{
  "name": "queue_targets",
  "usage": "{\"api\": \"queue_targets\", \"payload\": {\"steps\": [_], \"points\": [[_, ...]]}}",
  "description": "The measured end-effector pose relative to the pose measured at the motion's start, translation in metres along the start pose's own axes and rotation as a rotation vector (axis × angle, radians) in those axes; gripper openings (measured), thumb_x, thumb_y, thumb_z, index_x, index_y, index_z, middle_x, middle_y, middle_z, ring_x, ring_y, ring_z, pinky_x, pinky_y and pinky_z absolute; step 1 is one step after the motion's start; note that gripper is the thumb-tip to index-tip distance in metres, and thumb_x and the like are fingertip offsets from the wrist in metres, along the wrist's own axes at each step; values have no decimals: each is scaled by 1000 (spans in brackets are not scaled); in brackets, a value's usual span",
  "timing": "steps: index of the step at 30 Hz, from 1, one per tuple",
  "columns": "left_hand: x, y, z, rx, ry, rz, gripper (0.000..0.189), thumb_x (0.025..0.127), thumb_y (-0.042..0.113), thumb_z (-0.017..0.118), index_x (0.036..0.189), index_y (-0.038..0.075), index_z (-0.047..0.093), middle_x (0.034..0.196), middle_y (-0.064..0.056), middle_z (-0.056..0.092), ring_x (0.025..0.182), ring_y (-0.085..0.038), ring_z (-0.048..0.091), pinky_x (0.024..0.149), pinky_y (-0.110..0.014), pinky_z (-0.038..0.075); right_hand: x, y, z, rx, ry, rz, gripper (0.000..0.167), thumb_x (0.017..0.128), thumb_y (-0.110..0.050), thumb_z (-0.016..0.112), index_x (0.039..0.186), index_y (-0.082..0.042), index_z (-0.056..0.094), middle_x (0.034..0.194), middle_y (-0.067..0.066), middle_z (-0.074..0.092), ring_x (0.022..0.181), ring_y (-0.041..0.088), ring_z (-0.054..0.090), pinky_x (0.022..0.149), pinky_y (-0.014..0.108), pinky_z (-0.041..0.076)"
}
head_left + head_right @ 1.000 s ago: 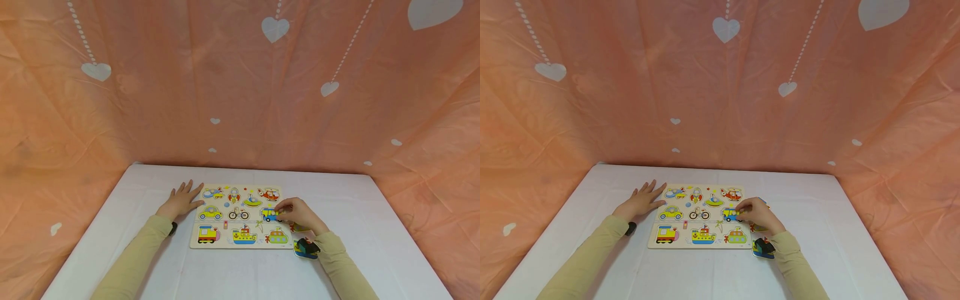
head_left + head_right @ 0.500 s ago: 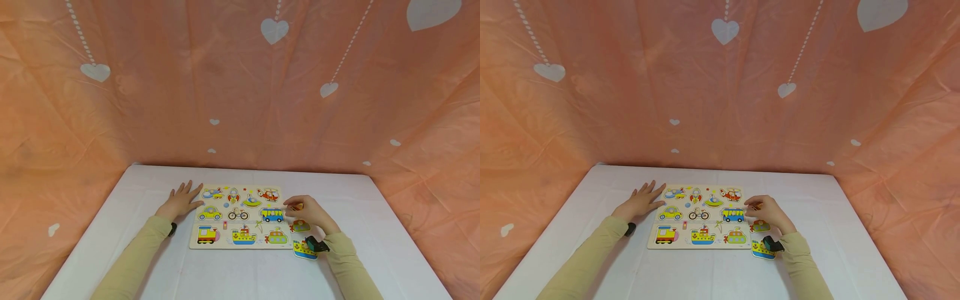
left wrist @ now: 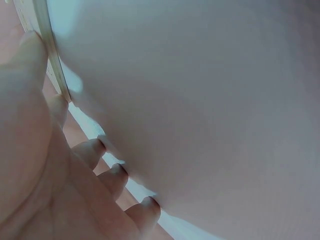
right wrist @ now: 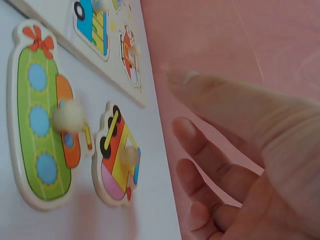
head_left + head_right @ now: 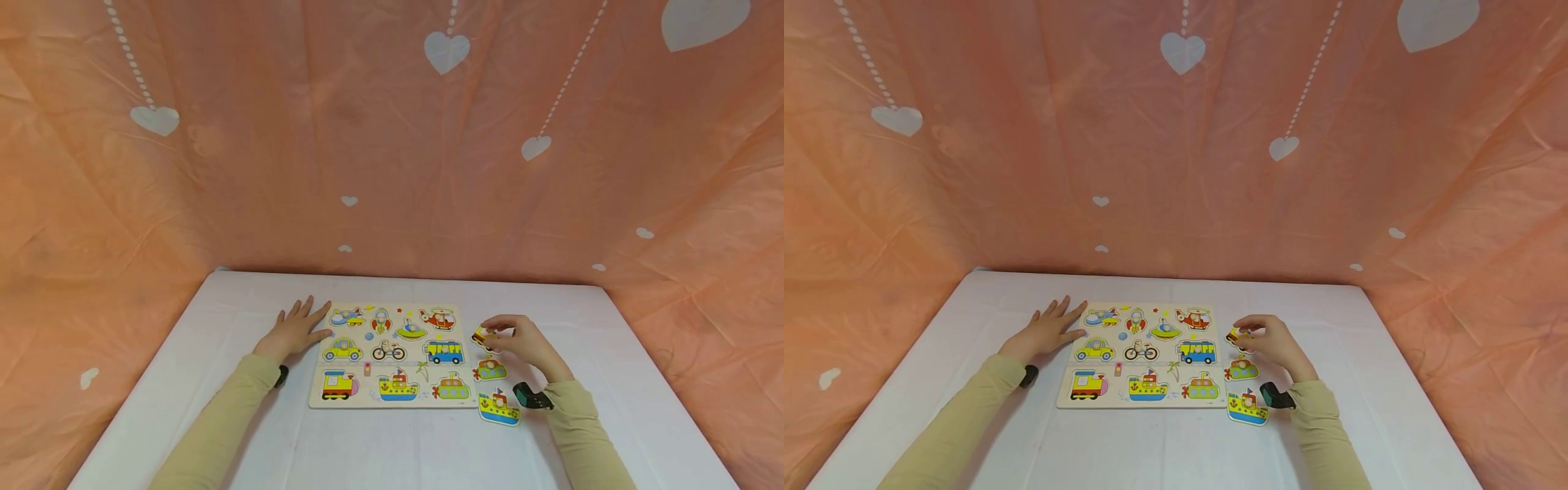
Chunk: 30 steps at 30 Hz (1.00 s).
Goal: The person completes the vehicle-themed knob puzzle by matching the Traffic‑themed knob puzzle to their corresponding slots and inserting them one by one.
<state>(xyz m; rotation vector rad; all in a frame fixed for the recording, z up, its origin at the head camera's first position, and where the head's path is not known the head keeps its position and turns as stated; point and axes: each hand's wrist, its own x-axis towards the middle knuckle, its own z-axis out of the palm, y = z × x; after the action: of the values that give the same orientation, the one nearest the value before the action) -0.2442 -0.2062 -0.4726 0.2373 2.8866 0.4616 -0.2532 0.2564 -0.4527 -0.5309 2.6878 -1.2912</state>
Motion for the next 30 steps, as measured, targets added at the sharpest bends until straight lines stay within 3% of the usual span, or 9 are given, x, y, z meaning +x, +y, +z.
{"api": "queue_targets", "payload": {"steps": [7, 12, 20, 30], "points": [[-1, 0, 1, 3, 4, 5, 74, 94, 49, 54, 153, 15, 25, 155, -27, 10, 139, -50, 6, 107, -67, 3, -1, 8, -1, -18, 39, 40, 30, 83, -13, 75, 110, -1, 69, 100, 13, 67, 94, 28, 53, 70, 32, 47], [-3, 1, 0, -1, 2, 0, 74, 94, 49, 54, 153, 15, 25, 155, -27, 10, 139, -50, 5, 108, -67, 3, -1, 15, 1, -1, 54, 56, 29, 83, -12, 76, 108, 0, 69, 98, 13, 67, 89, 27, 55, 67, 31, 48], [-3, 0, 0, 1, 6, 6, 74, 94, 49, 54, 152, 15, 26, 155, -27, 10, 139, -50, 6, 107, -67, 3, 0, 27, 5, 26, 64, 73, 29, 81, -10, 77, 107, 1, 69, 102, 13, 68, 92, 25, 60, 69, 28, 49], [-1, 0, -1, 1, 7, 22, 74, 94, 51, 53, 153, 16, 25, 155, -26, 10, 139, -50, 7, 107, -67, 5, 4, 35, 11, 59, 107, 116, 27, 81, -13, 77, 102, 1, 69, 92, 10, 67, 82, 21, 59, 59, 25, 49]]}}
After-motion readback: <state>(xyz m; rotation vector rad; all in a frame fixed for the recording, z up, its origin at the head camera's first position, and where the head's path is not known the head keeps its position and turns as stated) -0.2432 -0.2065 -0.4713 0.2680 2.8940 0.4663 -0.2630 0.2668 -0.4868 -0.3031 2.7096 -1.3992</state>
